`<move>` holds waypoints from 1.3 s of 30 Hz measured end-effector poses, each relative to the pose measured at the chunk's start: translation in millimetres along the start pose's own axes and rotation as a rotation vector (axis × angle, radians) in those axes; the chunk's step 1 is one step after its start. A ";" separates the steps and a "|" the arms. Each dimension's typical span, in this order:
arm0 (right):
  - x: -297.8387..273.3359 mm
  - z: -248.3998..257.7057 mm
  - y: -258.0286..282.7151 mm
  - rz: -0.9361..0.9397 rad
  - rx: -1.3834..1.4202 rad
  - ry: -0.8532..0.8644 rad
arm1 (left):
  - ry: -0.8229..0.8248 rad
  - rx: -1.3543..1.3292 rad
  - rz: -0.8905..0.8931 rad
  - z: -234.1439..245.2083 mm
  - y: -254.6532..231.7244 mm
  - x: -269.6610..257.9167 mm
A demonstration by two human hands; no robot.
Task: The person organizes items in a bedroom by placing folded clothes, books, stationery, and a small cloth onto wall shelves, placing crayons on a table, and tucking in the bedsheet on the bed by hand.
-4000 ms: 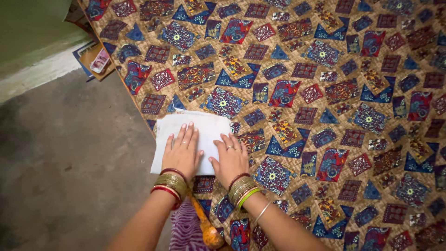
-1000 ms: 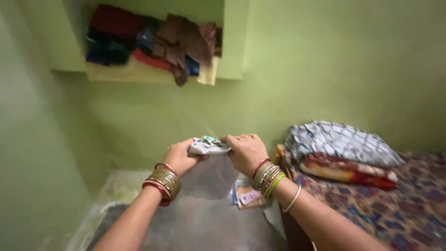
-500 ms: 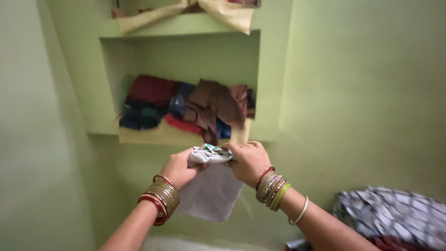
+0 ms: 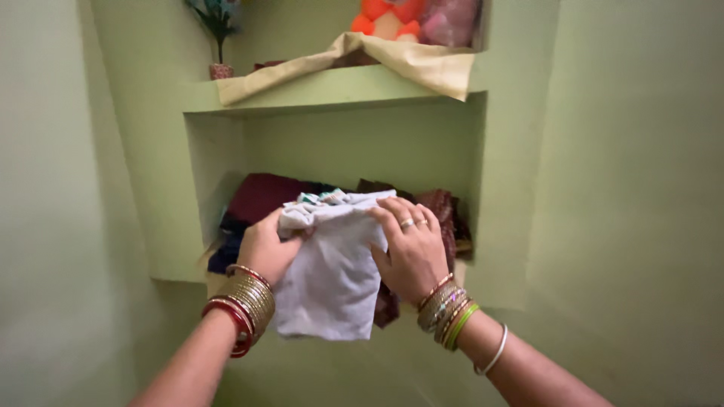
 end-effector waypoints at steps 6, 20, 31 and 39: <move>8.6 -88.3 6.2 0.057 0.024 0.127 | -0.122 0.023 0.055 3.5 59.7 80.9; 81.3 -273.4 -33.3 -0.120 0.078 0.330 | -0.022 -0.030 -0.047 -50.3 186.5 255.3; 42.6 -371.5 -56.3 -0.473 0.127 0.810 | 0.243 0.402 0.210 -109.1 256.3 247.4; 41.5 -393.8 -56.2 -0.431 -0.029 0.720 | 0.478 0.849 -0.210 -148.9 255.2 206.2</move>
Point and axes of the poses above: each hand's wrist, its own x-axis towards the middle knuckle, its own z-axis out of the back of the hand, y = z × x, the point moved 5 cm from there along x, towards the middle knuckle, and after that the axes turned 5 degrees about x, right-handed, at the moved point
